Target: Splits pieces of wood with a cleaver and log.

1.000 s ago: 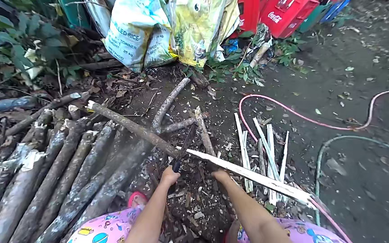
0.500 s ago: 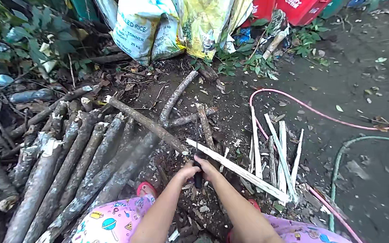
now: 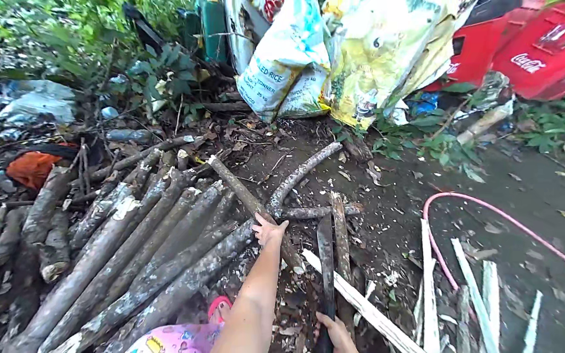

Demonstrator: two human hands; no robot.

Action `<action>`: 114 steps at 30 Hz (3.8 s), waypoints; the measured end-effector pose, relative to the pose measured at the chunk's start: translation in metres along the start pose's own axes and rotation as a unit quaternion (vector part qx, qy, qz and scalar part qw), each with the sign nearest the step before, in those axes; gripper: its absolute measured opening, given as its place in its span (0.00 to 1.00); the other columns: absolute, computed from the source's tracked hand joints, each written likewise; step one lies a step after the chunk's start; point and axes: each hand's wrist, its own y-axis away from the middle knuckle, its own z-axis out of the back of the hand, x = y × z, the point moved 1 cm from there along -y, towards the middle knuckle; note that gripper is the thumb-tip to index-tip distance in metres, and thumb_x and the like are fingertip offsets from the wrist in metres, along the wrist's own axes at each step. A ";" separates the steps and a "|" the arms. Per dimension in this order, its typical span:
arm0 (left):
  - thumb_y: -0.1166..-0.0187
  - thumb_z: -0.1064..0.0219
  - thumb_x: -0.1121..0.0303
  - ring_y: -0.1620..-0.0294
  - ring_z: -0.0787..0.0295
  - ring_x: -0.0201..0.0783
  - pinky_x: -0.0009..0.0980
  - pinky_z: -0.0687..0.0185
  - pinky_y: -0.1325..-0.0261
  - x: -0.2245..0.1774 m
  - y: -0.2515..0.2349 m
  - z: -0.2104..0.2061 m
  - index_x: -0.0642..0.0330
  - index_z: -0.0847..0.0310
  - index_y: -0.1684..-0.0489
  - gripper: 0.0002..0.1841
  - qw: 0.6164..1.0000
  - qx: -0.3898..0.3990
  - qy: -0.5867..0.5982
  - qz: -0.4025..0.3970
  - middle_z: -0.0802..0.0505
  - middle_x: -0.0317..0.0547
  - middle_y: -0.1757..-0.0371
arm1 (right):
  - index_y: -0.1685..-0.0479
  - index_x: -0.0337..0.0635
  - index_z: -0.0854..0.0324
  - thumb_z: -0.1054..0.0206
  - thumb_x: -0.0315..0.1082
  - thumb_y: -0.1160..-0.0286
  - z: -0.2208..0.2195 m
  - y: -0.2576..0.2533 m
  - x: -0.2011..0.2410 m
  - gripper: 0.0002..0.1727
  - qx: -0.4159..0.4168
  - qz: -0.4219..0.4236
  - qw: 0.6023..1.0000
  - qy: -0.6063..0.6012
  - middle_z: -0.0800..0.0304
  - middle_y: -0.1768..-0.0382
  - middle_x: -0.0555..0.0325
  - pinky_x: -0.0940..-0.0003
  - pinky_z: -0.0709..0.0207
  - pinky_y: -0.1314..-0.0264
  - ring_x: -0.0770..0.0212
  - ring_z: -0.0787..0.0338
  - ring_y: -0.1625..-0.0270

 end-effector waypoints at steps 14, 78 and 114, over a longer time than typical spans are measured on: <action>0.32 0.21 0.69 0.21 0.21 0.61 0.55 0.24 0.21 0.168 0.103 -0.007 0.63 0.60 0.05 0.55 0.991 0.096 -0.072 -0.063 0.25 0.68 0.17 | 0.42 0.34 0.27 0.35 0.27 0.17 0.011 -0.017 -0.009 0.11 -0.003 0.006 1.000 0.004 0.22 0.78 0.55 0.67 0.18 0.76 0.62 0.18 0.81; 0.20 0.39 0.83 0.22 0.19 0.54 0.47 0.27 0.17 -0.094 0.176 0.122 0.68 0.44 0.11 0.34 0.804 0.250 -0.006 -0.539 0.20 0.68 0.22 | 0.29 0.33 0.28 0.28 0.34 0.24 0.003 0.309 0.172 0.27 -0.125 0.423 0.839 0.318 0.12 0.61 0.46 0.54 0.14 0.55 0.53 0.09 0.66; 0.16 0.36 0.77 0.24 0.18 0.59 0.51 0.29 0.17 -0.107 0.175 0.109 0.67 0.40 0.12 0.31 0.796 0.227 -0.057 -0.559 0.17 0.70 0.26 | 0.34 0.34 0.32 0.31 0.23 0.24 -0.011 0.320 0.178 0.22 -0.002 0.394 0.908 0.138 0.21 0.75 0.58 0.73 0.17 0.75 0.67 0.18 0.82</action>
